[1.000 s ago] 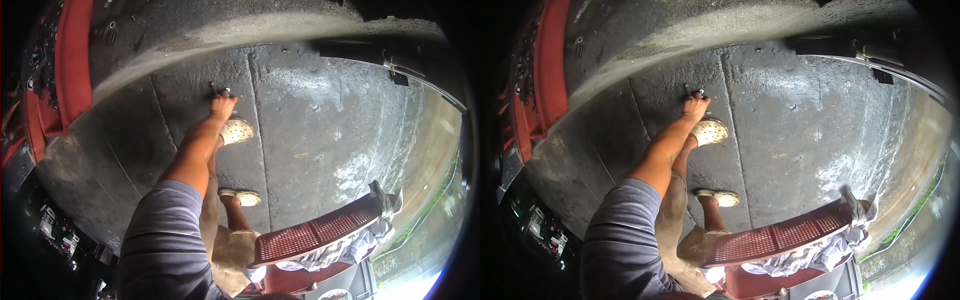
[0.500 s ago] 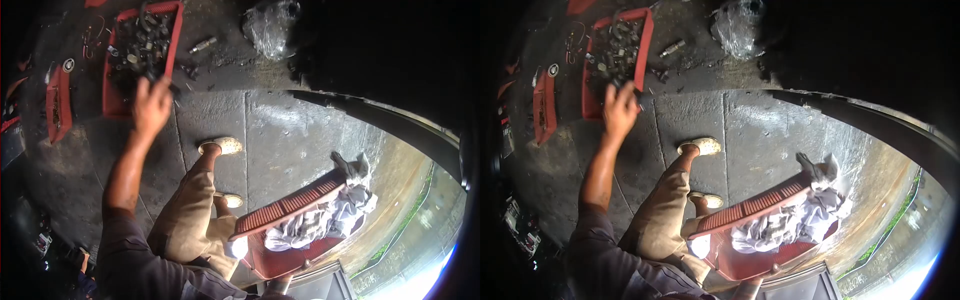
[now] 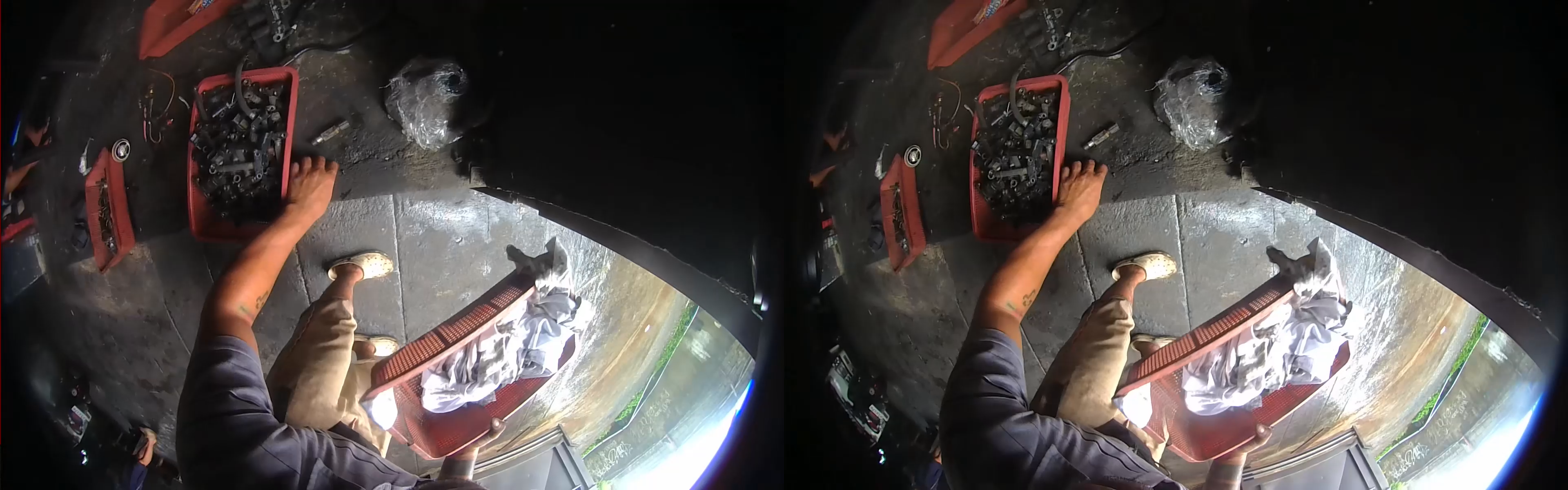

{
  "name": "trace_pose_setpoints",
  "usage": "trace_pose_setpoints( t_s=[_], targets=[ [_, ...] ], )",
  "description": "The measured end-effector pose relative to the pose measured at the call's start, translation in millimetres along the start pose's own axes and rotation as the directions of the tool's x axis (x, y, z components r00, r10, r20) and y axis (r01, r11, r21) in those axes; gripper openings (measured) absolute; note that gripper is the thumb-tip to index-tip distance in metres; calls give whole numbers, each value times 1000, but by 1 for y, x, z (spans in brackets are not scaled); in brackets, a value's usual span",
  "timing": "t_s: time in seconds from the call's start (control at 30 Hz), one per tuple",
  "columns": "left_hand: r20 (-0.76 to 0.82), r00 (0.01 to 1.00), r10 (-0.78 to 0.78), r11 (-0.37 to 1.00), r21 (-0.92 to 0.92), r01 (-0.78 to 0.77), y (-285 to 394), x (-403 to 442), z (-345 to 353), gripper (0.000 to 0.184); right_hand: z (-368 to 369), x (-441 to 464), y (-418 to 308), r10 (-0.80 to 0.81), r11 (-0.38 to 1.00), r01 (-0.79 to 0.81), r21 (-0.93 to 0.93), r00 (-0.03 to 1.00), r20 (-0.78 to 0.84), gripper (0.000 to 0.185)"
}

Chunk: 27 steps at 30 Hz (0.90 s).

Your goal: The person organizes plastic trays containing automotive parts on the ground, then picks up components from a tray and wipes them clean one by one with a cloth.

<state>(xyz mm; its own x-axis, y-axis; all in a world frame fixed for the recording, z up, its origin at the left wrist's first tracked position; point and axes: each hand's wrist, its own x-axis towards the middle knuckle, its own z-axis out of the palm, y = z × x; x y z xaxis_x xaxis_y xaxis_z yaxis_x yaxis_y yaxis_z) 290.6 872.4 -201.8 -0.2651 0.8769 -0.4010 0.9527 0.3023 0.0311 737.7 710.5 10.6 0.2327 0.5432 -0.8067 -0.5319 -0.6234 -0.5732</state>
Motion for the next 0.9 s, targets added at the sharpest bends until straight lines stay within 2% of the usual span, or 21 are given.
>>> trace_pose_setpoints(
  t_s=[0.07,0.13,0.2,0.3,0.33,0.4,0.47,0.5,0.53,0.6,0.67,0.73,0.77,0.8,0.87,0.9],
  targets=[
    [16,1000,4,1000,27,-4,-1,9,-4,31,-3,-3,-3,40,999,-39,24,999,-15,56],
    [-279,960,11,999,-26,-19,-1,19,-27,33,-6,-2,0,58,997,-60,-40,996,-69,58],
    [-314,948,-49,998,-50,35,-2,38,-42,39,5,-12,-1,58,998,-58,-8,997,-49,58],
    [-155,973,-172,982,-104,157,-1,64,-38,38,14,-11,-1,20,995,-31,-100,994,-109,59],
    [-89,974,-209,973,-119,198,-2,71,-32,38,21,-14,0,28,991,-38,-125,996,-80,59],
    [-4,975,-220,934,-288,210,-11,80,-12,37,29,-20,-2,73,997,-73,-3,997,26,59],
    [32,961,-273,854,-451,258,-7,76,0,35,35,-20,-6,70,997,-68,-47,996,48,58],
    [51,944,-326,761,-578,294,-6,41,-68,37,38,-20,-8,69,996,-66,-62,996,51,58],
    [-89,917,-390,694,-682,229,-14,29,-69,38,41,-20,-9,70,995,-66,-70,996,54,58],
    [-114,863,-492,606,-756,245,-53,-2,-104,37,45,-22,-13,65,994,-59,-87,995,69,58],
    [-306,760,-573,627,-761,165,-110,-11,-86,34,50,-25,-15,56,993,-45,-108,993,103,58],
    [-219,786,-578,568,-799,195,-141,-32,-100,27,55,-30,-16,56,992,-38,-121,988,143,58],
    [-101,798,-595,319,-940,119,-157,-27,-92,18,56,-34,-17,56,991,-36,-126,986,160,58],
    [-47,739,-672,157,-984,81,-166,-29,-92,12,60,-36,-17,52,991,-29,-130,983,175,57],
    [-173,635,-753,247,-969,28,-191,-28,-82,12,63,-46,-16,46,992,-24,-121,982,181,57],
    [-187,599,-779,241,-970,11,-191,-34,-95,13,66,-47,-17,42,992,-18,-126,980,192,56]
  ],
)
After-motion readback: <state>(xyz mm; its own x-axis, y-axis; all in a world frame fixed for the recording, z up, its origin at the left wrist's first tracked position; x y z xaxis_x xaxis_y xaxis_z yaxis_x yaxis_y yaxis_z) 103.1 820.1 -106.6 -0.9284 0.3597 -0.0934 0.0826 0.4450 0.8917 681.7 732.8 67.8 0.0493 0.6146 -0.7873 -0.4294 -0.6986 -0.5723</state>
